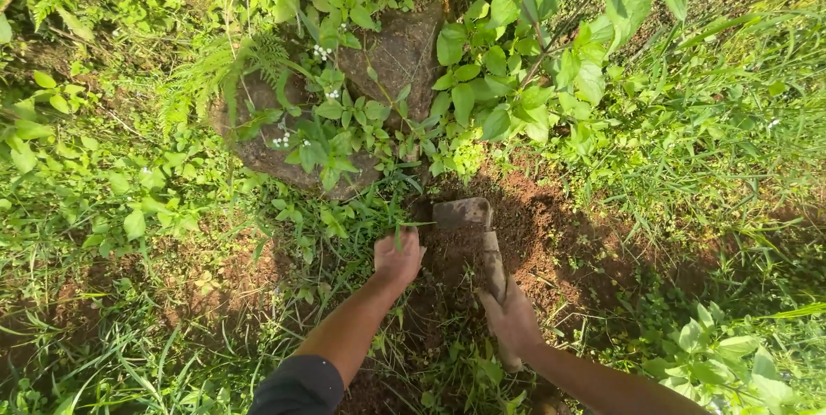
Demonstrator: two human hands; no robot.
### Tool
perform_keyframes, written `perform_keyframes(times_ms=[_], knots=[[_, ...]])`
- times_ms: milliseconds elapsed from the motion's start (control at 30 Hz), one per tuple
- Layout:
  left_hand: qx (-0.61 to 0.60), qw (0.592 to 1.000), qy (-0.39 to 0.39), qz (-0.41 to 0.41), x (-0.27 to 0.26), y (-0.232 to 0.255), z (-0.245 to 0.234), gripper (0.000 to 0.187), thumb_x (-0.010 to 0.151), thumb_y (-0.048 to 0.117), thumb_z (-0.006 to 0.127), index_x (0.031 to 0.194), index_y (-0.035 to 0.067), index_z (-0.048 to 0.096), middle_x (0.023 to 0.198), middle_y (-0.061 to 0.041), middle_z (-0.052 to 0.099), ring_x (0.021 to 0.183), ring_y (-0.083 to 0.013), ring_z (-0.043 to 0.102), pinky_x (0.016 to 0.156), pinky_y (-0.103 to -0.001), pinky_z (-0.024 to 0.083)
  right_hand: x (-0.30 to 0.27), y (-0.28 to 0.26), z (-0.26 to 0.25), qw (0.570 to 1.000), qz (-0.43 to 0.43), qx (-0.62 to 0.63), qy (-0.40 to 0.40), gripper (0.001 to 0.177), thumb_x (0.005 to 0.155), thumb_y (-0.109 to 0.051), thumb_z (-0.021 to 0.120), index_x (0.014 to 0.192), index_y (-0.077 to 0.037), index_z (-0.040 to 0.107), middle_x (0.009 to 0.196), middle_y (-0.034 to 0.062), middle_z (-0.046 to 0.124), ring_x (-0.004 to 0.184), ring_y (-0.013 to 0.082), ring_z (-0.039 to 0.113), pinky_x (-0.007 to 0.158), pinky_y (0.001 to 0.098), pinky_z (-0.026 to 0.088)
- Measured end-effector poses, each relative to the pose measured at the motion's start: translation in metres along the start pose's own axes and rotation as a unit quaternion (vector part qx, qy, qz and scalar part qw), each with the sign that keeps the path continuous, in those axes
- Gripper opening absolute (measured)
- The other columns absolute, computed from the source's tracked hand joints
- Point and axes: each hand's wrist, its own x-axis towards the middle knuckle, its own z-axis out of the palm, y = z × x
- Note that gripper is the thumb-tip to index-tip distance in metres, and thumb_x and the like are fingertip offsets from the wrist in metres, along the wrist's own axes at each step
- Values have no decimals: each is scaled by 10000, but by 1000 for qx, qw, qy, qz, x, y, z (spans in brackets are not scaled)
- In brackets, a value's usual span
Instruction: Using a hand hoe to loosen soil and remove weeds from a garden patch.
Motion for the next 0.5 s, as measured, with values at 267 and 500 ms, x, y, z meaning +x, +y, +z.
perform_keyframes(times_ms=[267,500], knots=[[-386,894,15,-226,36,-13,37,316,960,425,599,781,250,793,970,33,705,933,-201,647,866,-399,457,2,-7,-2,1000,-11,-19,-12,299,1016,-355,585,1185,-108,581,697,26,612,472,98,530,361,226,494],[-206,968,-24,-143,10,-17,-18,228,1057,475,621,1148,337,779,1128,-16,738,929,-253,722,740,-426,613,11,-28,13,999,-29,18,-25,290,1015,-310,570,1184,-74,565,632,23,547,431,102,430,336,260,397]])
